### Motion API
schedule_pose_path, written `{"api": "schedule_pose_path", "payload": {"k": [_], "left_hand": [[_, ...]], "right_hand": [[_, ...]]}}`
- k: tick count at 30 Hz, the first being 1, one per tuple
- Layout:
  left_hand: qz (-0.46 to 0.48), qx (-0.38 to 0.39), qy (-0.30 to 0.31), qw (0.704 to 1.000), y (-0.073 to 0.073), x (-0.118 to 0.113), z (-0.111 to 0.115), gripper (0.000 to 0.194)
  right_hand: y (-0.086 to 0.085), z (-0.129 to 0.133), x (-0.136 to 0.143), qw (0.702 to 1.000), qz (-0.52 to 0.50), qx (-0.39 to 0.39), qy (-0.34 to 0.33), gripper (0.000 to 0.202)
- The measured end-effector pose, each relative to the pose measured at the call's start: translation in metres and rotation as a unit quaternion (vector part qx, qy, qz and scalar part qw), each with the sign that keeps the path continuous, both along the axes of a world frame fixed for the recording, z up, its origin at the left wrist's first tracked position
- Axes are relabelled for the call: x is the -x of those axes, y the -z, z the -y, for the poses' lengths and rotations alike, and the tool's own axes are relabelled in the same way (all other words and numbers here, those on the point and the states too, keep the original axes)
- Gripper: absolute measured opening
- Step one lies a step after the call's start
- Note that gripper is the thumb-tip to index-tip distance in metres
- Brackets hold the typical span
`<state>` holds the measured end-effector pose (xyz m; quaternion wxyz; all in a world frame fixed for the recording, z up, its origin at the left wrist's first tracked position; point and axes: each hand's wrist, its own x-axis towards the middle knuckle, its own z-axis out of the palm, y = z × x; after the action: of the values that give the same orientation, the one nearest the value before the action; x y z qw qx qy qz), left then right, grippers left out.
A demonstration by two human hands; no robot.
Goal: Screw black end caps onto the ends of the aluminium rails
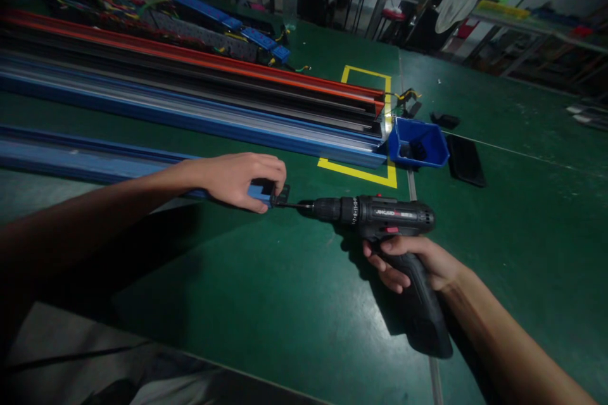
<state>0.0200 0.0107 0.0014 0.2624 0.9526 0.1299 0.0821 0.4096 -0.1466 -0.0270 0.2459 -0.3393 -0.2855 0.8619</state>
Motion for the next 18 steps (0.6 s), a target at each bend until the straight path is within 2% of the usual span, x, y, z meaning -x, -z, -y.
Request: {"api": "schedule_pose_path", "payload": {"k": [18], "left_hand": [[-0.013,-0.007,0.003,1.0,-0.0003,0.0001,-0.0002,0.02]], "right_hand": [[-0.0016,0.0028,0.0015,1.0,0.003,-0.005,0.015,0.023]]}}
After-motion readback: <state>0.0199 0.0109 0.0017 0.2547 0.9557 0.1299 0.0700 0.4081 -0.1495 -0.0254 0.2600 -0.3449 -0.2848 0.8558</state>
